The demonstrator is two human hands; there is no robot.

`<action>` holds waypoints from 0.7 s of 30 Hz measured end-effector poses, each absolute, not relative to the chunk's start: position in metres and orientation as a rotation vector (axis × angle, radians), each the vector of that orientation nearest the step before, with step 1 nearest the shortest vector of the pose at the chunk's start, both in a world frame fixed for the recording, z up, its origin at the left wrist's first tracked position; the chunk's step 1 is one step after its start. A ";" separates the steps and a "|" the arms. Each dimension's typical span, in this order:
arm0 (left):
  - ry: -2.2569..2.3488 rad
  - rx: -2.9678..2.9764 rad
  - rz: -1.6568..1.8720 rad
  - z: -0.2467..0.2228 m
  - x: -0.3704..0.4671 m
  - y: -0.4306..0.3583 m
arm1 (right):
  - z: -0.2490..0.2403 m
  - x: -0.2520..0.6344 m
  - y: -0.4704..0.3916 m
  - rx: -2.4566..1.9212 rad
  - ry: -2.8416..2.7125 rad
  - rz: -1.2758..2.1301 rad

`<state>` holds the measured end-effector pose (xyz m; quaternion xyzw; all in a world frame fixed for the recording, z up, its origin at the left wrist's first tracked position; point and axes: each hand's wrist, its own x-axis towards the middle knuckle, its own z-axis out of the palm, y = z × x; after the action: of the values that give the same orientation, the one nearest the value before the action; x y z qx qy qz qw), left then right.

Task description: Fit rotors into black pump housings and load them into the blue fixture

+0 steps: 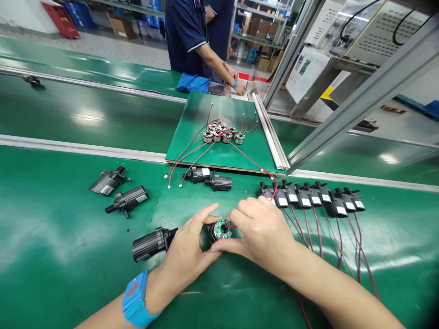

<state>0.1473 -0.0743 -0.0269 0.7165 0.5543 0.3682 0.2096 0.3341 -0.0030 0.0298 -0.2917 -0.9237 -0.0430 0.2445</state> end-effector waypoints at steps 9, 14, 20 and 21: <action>1.516 2.049 1.153 -0.029 0.147 -0.072 | 0.023 0.332 -0.007 -0.852 -2.566 0.018; 1.369 2.200 1.032 -0.022 0.146 -0.071 | 0.021 0.339 -0.008 -0.848 -2.654 0.209; 1.395 2.400 0.906 -0.020 0.143 -0.071 | 0.019 0.341 -0.006 -0.873 -2.693 0.233; 1.398 2.416 0.893 -0.020 0.143 -0.072 | 0.020 0.342 -0.006 -0.872 -2.698 0.244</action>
<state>0.1431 -0.0716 -0.0200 0.8197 0.4744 0.3032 0.1054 0.3420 -0.0065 0.0198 -0.3030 -0.9377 0.0847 0.1472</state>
